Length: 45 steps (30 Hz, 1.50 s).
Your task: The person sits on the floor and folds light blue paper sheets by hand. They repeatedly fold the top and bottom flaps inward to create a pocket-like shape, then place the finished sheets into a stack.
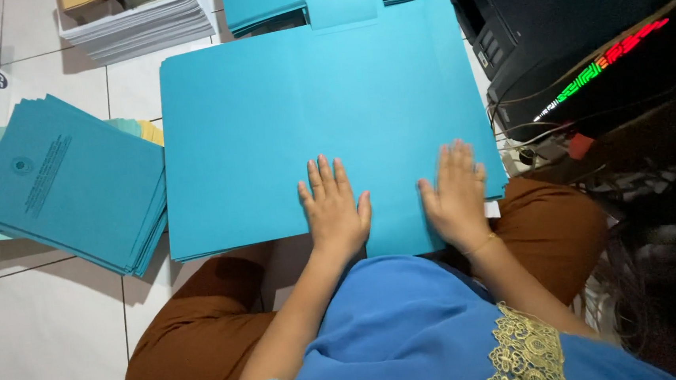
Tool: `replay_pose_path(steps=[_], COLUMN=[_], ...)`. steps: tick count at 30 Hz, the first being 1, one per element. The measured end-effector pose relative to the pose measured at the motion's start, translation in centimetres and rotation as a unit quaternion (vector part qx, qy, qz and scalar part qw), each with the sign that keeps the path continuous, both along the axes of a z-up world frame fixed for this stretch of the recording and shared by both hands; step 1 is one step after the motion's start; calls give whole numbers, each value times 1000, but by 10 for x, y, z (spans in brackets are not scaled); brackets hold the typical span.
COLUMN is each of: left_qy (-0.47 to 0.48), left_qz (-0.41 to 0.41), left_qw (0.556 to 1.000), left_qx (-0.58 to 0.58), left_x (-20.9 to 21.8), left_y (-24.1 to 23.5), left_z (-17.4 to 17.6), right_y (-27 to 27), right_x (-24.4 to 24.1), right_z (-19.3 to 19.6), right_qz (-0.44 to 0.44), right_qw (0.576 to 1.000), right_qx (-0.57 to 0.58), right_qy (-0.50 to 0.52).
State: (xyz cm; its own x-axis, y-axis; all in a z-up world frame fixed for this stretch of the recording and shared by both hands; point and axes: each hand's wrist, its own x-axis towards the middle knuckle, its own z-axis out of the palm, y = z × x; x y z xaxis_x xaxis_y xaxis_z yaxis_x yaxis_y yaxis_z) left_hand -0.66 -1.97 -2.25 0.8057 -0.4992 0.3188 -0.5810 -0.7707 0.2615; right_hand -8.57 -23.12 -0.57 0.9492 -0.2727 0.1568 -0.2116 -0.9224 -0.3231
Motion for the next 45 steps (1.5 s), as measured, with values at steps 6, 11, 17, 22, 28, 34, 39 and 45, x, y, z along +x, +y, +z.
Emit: replay_pose_path(steps=[6, 11, 17, 22, 28, 34, 39, 45], left_qy=[12, 23, -2, -5, -12, 2, -15, -23], left_qz=[-106, -128, -129, -102, -93, -111, -101, -110], left_qw=[994, 991, 991, 995, 995, 993, 994, 993], left_qx=[-3, -19, -25, -8, -17, -51, -37, -35], left_x=[0, -4, -4, -6, -6, -4, -4, -2], left_y=[-12, -4, -4, -6, -7, -8, -10, -8], left_z=[1, 1, 5, 16, 15, 9, 4, -2], right_y=[40, 1, -65, -108, -102, -56, -19, 29], right_x=[2, 6, 118, 252, 254, 82, 10, 10], right_z=[-5, -8, 3, 10, 9, 16, -18, -16], right_qz=[166, 74, 25, 29, 14, 89, 3, 143], right_qw=[981, 996, 998, 995, 995, 993, 996, 984], right_qx=[-87, -49, -38, -46, -48, -81, -54, -71], right_qy=[-49, -30, 37, 87, 90, 0, -74, -77])
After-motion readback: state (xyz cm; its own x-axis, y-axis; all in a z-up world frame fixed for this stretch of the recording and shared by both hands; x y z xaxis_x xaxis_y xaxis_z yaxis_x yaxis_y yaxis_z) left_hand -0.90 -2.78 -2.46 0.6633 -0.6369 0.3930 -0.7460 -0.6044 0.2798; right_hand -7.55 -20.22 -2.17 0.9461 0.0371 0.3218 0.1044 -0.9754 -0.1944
